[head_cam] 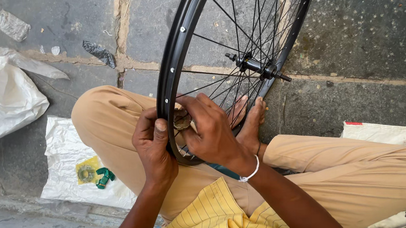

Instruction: The person sits on the ground and uses a spoke wrench to tighten the spokes on a bicycle wheel. They rotate the wheel to access different sections and continue adjusting the tension of the spokes.

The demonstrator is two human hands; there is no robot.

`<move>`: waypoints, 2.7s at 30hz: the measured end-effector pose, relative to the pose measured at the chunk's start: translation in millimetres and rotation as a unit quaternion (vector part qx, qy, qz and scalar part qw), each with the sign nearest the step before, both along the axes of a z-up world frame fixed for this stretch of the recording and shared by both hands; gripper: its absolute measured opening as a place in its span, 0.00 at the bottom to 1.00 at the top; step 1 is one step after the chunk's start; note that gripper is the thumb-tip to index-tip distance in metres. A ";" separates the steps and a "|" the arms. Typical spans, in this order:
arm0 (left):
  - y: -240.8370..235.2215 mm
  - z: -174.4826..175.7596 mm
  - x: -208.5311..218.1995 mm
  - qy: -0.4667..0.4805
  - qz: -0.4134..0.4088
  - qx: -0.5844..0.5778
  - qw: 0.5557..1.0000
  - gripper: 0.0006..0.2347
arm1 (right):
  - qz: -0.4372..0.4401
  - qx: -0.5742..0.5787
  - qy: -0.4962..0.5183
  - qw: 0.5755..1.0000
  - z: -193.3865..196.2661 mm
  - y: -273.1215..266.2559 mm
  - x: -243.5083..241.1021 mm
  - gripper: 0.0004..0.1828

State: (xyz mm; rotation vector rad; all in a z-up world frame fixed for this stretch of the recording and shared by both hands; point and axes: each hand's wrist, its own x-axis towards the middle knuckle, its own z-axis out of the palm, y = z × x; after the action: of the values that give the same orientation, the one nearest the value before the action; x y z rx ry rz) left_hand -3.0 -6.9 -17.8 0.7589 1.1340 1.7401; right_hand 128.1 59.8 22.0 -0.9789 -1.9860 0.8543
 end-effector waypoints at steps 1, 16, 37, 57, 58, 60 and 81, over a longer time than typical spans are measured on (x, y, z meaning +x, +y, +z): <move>-0.3 -2.2 -1.6 -0.017 0.002 0.002 1.000 0.13 | 0.056 -0.048 0.088 0.993 2.3 1.4 5.6 0.22; 4.3 31.8 2.4 0.072 -0.078 0.025 0.994 0.15 | -0.209 0.226 0.047 0.950 -26.3 -5.5 81.8 0.16; 2.8 44.9 26.3 0.132 -0.111 0.018 0.985 0.15 | -0.113 -0.319 -0.282 0.898 -228.7 54.4 167.7 0.14; 0.3 41.0 18.2 0.147 -0.106 0.020 0.983 0.14 | -0.132 -0.194 -0.175 0.956 -249.2 85.7 186.9 0.12; 3.1 41.5 18.2 0.144 -0.106 0.020 0.984 0.14 | -0.132 -0.187 -0.164 0.960 -246.8 86.3 185.1 0.12; 4.0 43.8 21.5 0.128 -0.102 0.014 0.986 0.15 | -0.124 -0.209 -0.172 0.955 -237.4 90.0 184.1 0.16; 4.2 30.3 8.7 0.093 -0.107 0.038 0.989 0.15 | -0.324 -0.389 0.034 0.862 -297.3 119.0 265.4 0.14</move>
State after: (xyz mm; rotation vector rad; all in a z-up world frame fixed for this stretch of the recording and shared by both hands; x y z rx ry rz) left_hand 5.6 -2.7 12.5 1.0692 1.0698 1.5636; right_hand 393.5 178.8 -275.2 -1.8904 -1.0642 1.2703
